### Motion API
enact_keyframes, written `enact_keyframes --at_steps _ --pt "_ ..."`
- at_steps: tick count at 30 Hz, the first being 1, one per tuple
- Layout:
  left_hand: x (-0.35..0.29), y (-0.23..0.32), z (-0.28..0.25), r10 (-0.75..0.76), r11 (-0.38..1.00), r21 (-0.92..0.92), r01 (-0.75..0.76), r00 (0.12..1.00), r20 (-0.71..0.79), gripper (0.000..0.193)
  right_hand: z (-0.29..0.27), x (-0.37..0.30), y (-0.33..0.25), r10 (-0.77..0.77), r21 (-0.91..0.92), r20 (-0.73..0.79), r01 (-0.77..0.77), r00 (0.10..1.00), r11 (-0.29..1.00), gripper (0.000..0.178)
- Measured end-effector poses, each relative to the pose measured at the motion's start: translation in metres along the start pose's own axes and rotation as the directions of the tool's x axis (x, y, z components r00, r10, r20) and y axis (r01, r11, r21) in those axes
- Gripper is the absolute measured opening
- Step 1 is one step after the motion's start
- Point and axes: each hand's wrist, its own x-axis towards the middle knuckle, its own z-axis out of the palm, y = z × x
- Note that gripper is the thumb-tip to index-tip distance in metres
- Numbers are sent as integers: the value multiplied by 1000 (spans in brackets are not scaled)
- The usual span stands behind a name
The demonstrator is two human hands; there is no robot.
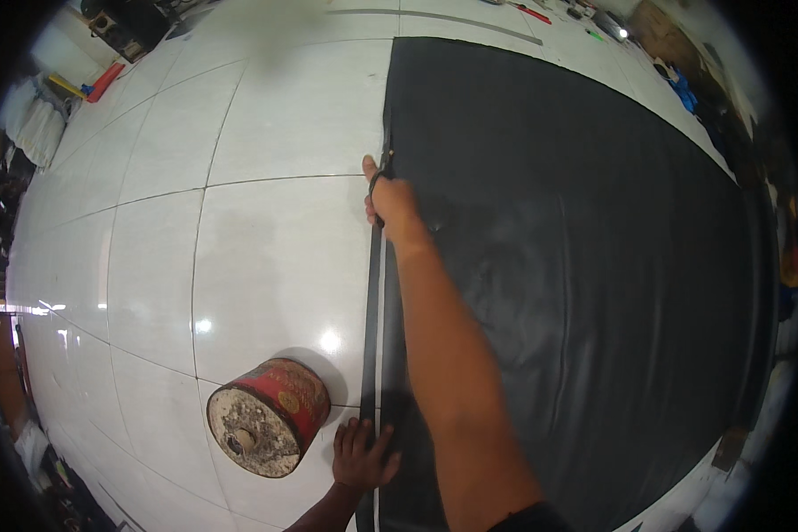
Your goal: The person cuts a large sheet of black textile material using shears on the floor, first cutting a strip from the edge and then cutting the main sheet into two pieces.
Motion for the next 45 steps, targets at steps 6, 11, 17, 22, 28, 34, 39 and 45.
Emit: enact_keyframes --at_steps 6,11,17,22,28,34,39,45 --pt "2 1 -7 -5 999 43 4 1000 19 50 8 34 -19 -60 -42 -58 57 997 997 54" --pt "2 -2 -6 -21 999 29 21 1000 7 52 12 47 -8 -100 -29 -58 99 993 995 53" --pt "-1 -2 -6 -24 999 45 23 999 41 52 16 62 -41 -66 -16 -9 66 998 998 52" --pt "1 1 -4 -32 999 28 32 999 15 51 20 87 -62 -47 -85 -33 45 998 995 53" --pt "-4 -2 1 -27 999 40 25 999 46 52 23 118 -69 -81 -10 -63 81 995 997 49" --pt "-5 -2 2 -37 999 28 36 999 29 52 27 134 -81 -71 -9 -16 71 997 997 49" --pt "-6 -4 2 -45 999 33 42 997 64 54 17 165 -108 -114 -86 -1 114 993 990 51" --pt "-6 -3 12 -30 999 -45 25 994 -104 54 18 201 -126 -102 -8 48 102 994 995 48"
